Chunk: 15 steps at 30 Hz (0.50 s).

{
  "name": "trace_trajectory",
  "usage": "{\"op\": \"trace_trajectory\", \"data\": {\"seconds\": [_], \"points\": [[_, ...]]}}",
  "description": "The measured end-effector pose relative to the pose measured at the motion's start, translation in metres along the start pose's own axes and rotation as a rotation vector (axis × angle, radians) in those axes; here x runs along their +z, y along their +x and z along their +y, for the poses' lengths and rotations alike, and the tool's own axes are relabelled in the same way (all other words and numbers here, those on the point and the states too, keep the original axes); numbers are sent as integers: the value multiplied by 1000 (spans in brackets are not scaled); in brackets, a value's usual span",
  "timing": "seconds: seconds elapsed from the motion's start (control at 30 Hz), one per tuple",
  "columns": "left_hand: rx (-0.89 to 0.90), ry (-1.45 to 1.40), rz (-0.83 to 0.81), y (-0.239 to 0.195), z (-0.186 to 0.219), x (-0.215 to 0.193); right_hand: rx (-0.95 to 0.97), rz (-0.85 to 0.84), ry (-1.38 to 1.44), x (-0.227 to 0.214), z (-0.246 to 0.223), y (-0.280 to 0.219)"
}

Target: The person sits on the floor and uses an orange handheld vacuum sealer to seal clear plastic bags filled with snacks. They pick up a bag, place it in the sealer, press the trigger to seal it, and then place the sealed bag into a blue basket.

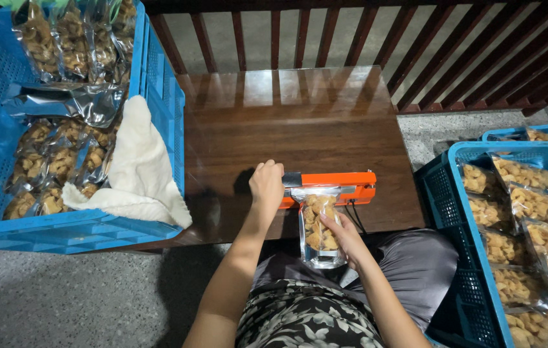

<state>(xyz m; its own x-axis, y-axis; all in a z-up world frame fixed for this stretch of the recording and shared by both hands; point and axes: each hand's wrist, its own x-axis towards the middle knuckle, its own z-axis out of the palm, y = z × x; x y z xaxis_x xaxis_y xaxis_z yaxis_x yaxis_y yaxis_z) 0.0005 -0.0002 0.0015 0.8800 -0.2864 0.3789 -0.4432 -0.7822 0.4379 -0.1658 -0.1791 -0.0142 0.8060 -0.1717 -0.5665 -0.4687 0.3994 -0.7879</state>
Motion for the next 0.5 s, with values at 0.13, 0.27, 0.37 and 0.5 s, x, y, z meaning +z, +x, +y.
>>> {"op": "trace_trajectory", "data": {"seconds": [0.13,0.27,0.37,0.5], "points": [[-27,11,-27,0,2,1,2,-6,-11,-1,-2,0],[-10,-8,16,-4,6,-8,-19,-60,16,-3,-2,-1],[11,-91,58,-10,15,-27,-51,-91,-5,-4,-3,-4],[35,-249,163,-15,35,-49,24,-54,8,-4,-6,-17]]}}
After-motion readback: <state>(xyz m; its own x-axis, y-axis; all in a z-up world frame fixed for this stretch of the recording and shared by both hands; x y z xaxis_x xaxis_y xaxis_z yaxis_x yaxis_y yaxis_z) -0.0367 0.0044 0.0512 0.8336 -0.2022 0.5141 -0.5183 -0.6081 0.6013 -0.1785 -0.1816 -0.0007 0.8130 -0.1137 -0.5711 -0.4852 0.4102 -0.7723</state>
